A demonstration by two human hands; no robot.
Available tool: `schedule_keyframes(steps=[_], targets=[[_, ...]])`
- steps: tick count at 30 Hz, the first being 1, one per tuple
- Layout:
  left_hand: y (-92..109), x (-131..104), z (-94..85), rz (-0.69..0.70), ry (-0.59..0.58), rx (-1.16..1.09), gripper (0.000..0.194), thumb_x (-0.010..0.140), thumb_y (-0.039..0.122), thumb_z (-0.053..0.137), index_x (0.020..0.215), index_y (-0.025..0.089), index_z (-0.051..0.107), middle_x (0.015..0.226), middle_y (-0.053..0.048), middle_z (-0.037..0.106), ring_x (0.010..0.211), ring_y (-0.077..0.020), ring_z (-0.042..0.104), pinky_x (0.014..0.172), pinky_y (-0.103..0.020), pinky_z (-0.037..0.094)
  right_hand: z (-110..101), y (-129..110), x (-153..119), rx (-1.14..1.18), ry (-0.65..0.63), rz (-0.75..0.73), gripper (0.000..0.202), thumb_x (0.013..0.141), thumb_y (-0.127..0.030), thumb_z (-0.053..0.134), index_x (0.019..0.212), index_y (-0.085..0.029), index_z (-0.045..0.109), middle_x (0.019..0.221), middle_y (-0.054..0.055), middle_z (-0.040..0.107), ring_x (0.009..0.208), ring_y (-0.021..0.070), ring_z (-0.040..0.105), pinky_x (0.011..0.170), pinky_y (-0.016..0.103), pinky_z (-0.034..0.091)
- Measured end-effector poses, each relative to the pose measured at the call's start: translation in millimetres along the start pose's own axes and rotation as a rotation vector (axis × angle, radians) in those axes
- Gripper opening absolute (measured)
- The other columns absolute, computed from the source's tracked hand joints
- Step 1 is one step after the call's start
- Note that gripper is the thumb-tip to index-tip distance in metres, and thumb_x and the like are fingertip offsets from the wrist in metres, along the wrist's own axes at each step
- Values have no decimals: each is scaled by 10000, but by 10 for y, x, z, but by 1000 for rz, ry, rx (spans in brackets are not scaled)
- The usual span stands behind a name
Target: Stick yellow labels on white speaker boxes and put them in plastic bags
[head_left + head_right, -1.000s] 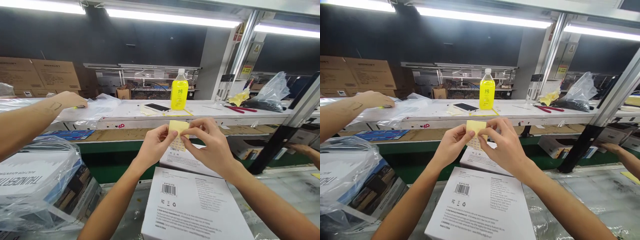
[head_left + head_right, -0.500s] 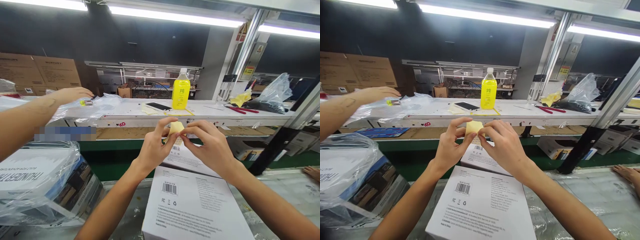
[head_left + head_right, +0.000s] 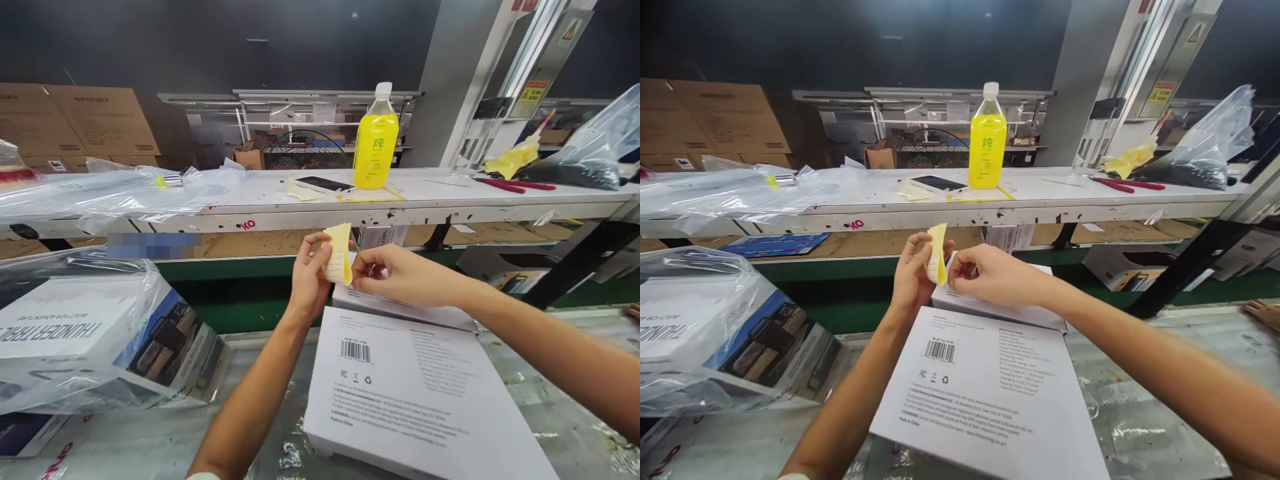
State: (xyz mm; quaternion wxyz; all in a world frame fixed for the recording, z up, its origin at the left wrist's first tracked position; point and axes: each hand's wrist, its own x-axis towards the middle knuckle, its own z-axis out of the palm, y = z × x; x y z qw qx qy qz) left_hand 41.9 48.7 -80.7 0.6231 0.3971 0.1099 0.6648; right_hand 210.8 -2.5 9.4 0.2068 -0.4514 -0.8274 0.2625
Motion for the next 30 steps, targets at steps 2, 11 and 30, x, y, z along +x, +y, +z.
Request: schedule_keyframes(steps=[2,11,30], targets=[[-97,-79,-31,-86,100,-197,195,887,205,775,1031,233,648,793,13,738,1004,-175,783,954,-282,596,-7,-1,63,-15,-102,27,99,857,-259,631,798,-208,691,760,-34,667,697,139,557,652,286,419],[-25,-260,-29,-189,186,-387,116,937,144,699,1027,211,674,797,8,731,1140,-187,762,1175,-351,492,53,-120,133,-266,-193,-4,111,826,-228,598,728,-232,650,658,-45,609,601,129,503,521,287,336],[189,-245,-164,399,88,361,174,955,352,768,1049,267,649,892,9,724,841,-147,712,739,-244,547,-78,-218,337,-436,-255,58,189,790,-292,754,771,-258,569,734,-13,698,585,174,602,489,320,414]])
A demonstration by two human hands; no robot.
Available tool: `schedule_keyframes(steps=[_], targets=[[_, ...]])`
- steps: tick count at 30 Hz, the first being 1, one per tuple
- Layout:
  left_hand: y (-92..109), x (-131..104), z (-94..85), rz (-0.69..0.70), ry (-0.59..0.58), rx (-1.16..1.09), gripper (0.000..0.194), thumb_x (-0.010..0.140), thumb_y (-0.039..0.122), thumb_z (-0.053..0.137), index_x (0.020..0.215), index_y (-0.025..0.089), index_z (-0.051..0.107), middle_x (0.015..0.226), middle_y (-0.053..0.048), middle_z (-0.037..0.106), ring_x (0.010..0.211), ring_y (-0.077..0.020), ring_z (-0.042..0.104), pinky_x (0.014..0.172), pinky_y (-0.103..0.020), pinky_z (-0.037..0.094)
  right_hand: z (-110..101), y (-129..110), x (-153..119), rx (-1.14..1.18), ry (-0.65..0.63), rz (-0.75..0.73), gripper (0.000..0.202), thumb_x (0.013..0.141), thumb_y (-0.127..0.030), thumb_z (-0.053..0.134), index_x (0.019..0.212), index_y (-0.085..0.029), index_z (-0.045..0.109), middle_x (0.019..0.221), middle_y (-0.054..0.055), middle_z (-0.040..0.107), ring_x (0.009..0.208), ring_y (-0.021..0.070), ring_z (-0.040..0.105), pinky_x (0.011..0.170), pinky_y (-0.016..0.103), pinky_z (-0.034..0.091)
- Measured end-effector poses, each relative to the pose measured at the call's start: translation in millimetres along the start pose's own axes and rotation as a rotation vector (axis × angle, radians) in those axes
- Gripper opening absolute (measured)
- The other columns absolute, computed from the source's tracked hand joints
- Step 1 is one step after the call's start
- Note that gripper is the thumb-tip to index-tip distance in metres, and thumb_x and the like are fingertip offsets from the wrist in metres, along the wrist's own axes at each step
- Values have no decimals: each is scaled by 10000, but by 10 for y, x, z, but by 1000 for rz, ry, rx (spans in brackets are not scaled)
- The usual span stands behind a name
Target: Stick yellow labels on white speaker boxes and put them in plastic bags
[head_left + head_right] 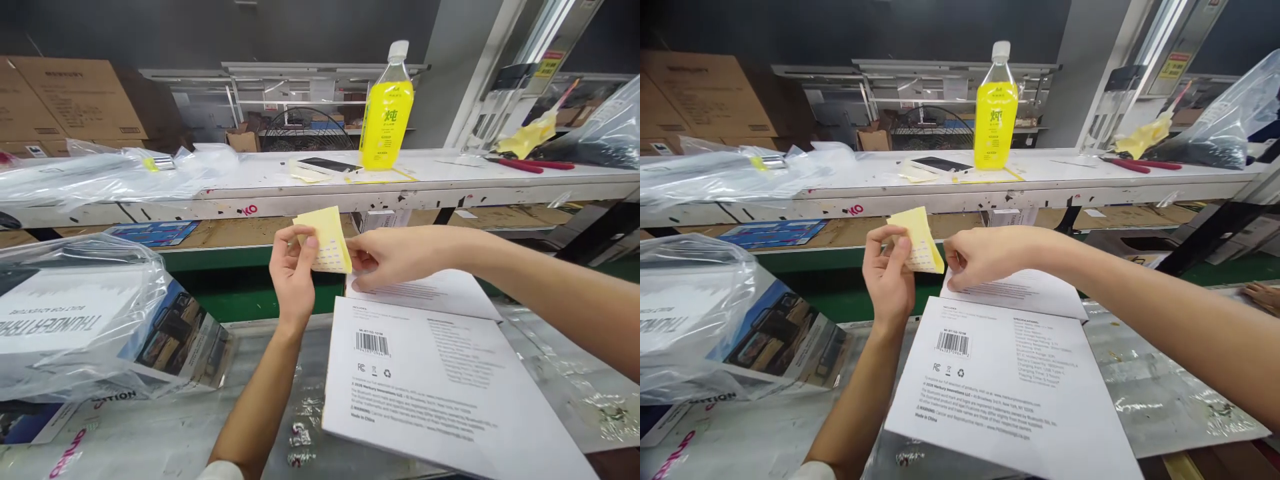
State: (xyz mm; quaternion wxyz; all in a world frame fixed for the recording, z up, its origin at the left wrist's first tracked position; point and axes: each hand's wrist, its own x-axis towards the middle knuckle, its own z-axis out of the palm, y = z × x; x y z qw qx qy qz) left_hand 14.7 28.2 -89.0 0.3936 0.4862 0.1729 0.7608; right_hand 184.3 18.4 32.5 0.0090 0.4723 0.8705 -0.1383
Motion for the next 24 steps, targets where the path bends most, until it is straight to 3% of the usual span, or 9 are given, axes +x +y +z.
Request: schedule_keyframes(steps=[2,6,8,12,17,20,24], targets=[[108,40,-36,153,-36,198,83,992,316,735,1053,264,712,896,12,707,765,-113,646,668,-215,488,-54,43,-85,86,78,-19,149,826,-260,719,750,-252,591,735,-14,696,599,169,610,493,310,432],[298,86,-26,203,-160,440,115,1047,309,655,1097,266,749,927,2,728,700,-108,595,600,-232,439,-33,5,-327,127,625,-121,80,851,-171,675,845,-236,629,812,-3,709,675,166,652,597,308,517],[352,96,14,186,-230,438,130,1061,310,629,1126,267,733,897,11,739,667,-105,598,581,-232,440,43,-35,-390,26,808,-216,81,883,-164,682,934,-223,663,942,23,713,744,162,666,693,321,550],[405,109,88,188,-334,481,174,1067,300,608,1213,274,698,950,3,775,705,-117,665,637,-234,512,194,-23,-356,-93,941,-303,88,979,-196,660,1044,-234,705,1094,54,668,797,151,655,746,332,572],[432,118,117,235,-365,593,229,1052,280,620,1279,276,651,896,10,750,699,-128,682,617,-230,514,226,39,-302,-230,1094,-311,73,986,-193,685,1009,-239,737,1096,82,632,934,209,679,792,370,593],[458,122,141,318,-375,657,244,1046,226,613,1282,284,624,983,5,771,712,-121,706,576,-217,481,221,26,-327,-304,1102,-348,77,997,-177,673,991,-236,721,1056,74,667,906,207,692,791,369,599],[497,148,160,477,-411,709,284,1046,152,577,1289,299,576,1161,-4,778,833,-124,747,667,-214,530,226,-14,-366,-355,1093,-375,73,1009,-167,664,1003,-220,715,1030,68,719,900,212,722,769,359,604]])
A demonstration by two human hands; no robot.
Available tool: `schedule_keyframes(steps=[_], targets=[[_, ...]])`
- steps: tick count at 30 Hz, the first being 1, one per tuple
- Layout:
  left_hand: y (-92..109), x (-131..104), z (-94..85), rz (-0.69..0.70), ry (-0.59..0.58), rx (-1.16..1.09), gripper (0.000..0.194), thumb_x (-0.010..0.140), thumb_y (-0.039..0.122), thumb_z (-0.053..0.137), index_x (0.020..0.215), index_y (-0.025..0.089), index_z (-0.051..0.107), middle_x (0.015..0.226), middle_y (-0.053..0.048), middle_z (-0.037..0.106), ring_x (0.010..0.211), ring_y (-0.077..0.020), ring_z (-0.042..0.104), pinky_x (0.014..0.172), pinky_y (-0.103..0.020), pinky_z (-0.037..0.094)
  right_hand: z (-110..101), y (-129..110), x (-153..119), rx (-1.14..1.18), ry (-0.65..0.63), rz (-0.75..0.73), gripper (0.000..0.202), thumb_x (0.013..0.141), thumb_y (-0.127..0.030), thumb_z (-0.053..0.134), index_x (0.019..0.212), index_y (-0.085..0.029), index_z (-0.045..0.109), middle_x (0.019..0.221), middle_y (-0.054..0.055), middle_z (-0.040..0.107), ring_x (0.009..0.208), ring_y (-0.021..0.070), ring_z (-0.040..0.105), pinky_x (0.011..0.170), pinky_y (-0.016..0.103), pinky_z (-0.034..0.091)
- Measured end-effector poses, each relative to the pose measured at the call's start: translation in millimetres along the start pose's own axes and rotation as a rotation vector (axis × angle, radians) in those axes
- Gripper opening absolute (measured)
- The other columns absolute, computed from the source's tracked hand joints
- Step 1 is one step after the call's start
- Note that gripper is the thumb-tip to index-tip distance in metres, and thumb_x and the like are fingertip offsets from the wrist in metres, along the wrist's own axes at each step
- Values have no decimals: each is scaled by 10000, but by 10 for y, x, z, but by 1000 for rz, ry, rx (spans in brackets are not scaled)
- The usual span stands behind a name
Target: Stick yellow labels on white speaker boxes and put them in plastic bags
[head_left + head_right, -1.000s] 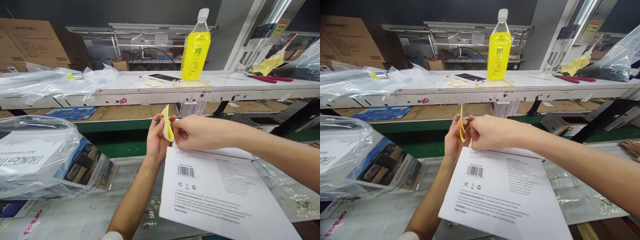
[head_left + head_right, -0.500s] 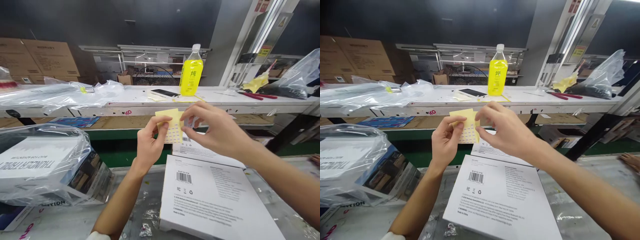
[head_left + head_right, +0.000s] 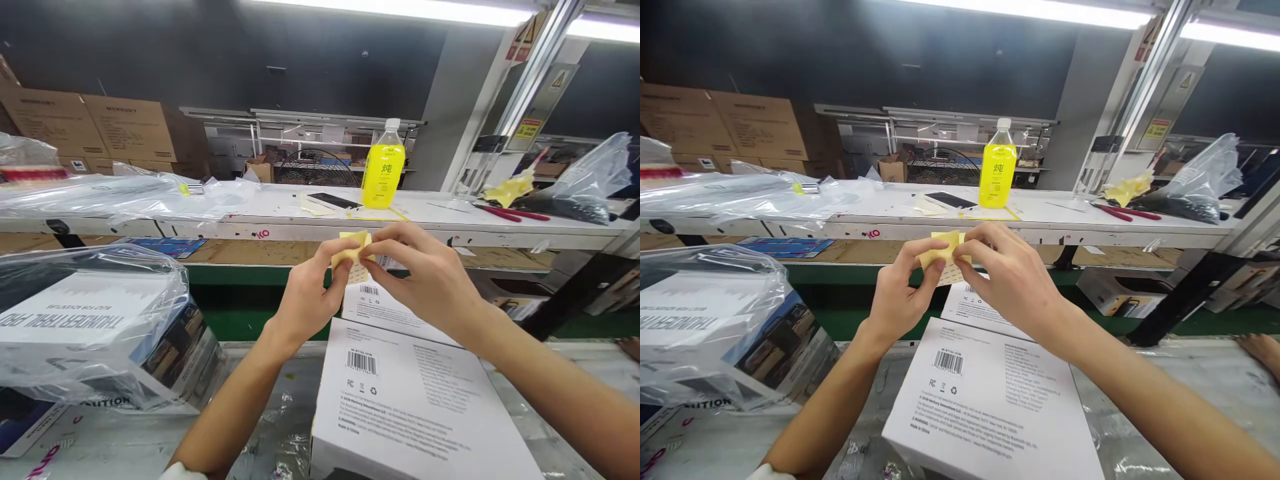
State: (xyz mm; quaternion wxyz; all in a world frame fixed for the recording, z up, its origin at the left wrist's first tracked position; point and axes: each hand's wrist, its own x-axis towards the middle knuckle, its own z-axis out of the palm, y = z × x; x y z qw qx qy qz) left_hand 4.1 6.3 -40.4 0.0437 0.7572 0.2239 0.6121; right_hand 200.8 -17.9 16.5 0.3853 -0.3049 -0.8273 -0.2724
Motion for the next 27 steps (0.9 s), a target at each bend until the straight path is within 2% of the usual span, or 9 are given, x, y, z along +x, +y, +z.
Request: schedule_keyframes(steps=[5,9,13,18,21,24,27], targets=[[-52,20,-50,171,-44,77,330,1045,100,552,1312,294,532,1198,-27,774,959,-153,766,819,-260,581,-26,-29,4,-11,-4,-24,63,996,-145,688,1029,-181,729,1050,82,758,936,229,745,795,367,616],[-85,12,-72,226,-51,75,339,1054,107,530,1337,294,521,1219,-53,765,1013,-178,771,870,-310,609,-40,-44,1,14,-22,-14,71,998,-138,684,1020,-187,730,1036,62,771,900,206,750,768,339,610],[-76,13,-86,252,-39,55,351,1048,92,533,1337,290,516,1195,-52,767,1020,-174,771,870,-306,616,-78,-71,12,79,-59,28,57,992,-154,692,979,-208,706,1009,34,766,831,165,728,701,301,584],[-71,-23,-79,217,-10,-15,387,1043,81,547,1353,306,493,1220,-48,746,985,-160,765,828,-288,606,-113,-107,25,66,-19,12,88,997,-157,690,1047,-220,725,1056,41,766,834,153,728,686,289,581],[-82,-77,-30,115,11,-132,381,1050,130,561,1372,316,479,1267,-59,711,923,-149,748,781,-285,599,-98,-112,27,71,4,15,82,984,-156,714,1045,-201,744,1054,50,759,820,148,723,674,285,579],[-75,-108,18,5,34,-178,375,1043,175,595,1370,324,486,1278,-63,709,915,-155,745,752,-289,594,-74,-112,33,186,-34,67,81,959,-144,744,1029,-184,742,1031,42,746,745,118,685,659,271,573],[-51,-87,27,71,68,-101,356,1030,142,607,1323,325,521,1196,-33,754,883,-145,755,731,-272,583,-60,-120,36,254,-59,111,85,943,-114,749,998,-176,733,1000,35,742,729,111,668,660,261,570]])
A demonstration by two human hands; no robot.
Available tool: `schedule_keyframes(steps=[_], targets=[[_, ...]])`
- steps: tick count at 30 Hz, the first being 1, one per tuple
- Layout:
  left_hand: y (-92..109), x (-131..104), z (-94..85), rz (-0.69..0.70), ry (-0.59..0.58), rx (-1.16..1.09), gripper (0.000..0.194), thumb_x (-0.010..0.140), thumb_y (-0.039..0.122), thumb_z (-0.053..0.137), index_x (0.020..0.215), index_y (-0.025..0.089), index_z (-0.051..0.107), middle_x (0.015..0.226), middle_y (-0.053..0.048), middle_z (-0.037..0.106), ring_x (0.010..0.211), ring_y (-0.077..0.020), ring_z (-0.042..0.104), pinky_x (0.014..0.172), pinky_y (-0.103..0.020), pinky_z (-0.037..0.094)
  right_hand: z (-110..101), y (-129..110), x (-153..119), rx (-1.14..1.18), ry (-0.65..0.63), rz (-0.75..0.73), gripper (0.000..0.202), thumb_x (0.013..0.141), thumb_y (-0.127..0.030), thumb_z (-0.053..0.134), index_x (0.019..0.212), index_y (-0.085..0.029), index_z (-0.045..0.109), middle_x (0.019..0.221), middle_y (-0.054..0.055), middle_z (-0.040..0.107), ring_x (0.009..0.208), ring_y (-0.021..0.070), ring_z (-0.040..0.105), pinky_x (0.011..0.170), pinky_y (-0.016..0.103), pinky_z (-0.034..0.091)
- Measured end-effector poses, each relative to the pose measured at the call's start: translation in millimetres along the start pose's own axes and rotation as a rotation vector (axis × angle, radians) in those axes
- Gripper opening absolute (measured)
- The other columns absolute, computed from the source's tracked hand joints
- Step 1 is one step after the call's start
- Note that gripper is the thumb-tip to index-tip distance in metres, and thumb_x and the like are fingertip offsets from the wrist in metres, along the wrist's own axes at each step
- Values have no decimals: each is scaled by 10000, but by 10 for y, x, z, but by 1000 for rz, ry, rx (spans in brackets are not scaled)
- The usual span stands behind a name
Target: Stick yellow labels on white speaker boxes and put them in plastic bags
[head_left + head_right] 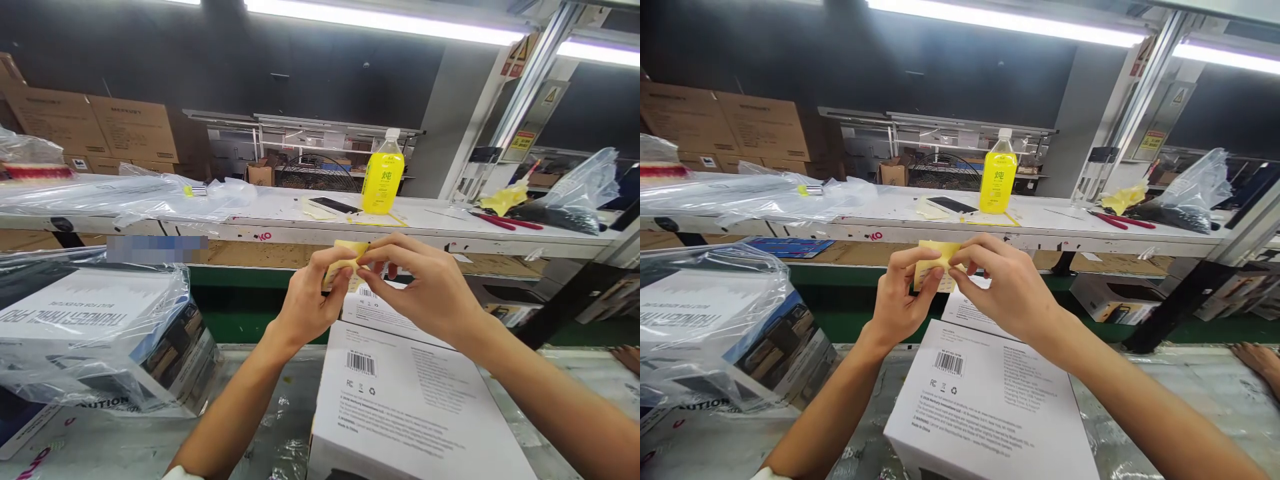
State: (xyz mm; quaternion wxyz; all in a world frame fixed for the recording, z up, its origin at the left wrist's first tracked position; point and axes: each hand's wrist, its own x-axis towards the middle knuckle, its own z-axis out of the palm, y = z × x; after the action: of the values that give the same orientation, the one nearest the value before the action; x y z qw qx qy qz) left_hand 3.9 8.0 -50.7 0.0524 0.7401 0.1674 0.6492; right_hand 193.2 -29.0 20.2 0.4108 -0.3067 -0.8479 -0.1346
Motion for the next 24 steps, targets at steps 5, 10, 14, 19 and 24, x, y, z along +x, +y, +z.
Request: schedule_keyframes(steps=[5,10,14,19,24], targets=[[22,67,-25,128,-7,120,331,999,64,605,1241,284,559,1102,-13,783,897,-133,757,763,-238,579,20,-28,-27,-142,57,-73,47,948,-106,734,975,-145,729,963,56,755,758,148,708,642,278,567],[71,55,-4,47,63,137,241,979,81,616,1143,257,605,972,26,779,707,-97,717,663,-201,559,36,-98,-48,-416,115,-228,50,971,-124,716,943,-123,758,946,79,786,796,196,757,627,308,557],[137,52,22,-1,88,164,218,951,66,609,1083,238,630,867,56,763,637,-74,692,609,-175,532,17,-131,-55,-529,115,-301,82,988,-138,699,946,-122,768,942,78,789,764,202,752,607,327,539],[190,73,42,-11,67,170,207,952,47,596,1045,225,647,921,38,792,723,-81,726,685,-176,556,15,-127,-81,-556,84,-308,85,986,-124,681,946,-121,755,947,85,786,782,209,754,575,318,509],[212,62,45,-66,72,131,207,943,49,609,1046,222,657,918,32,779,769,-92,726,717,-182,552,37,-103,-64,-252,5,-75,76,929,-133,665,875,-162,710,891,43,747,686,149,669,579,278,503]])
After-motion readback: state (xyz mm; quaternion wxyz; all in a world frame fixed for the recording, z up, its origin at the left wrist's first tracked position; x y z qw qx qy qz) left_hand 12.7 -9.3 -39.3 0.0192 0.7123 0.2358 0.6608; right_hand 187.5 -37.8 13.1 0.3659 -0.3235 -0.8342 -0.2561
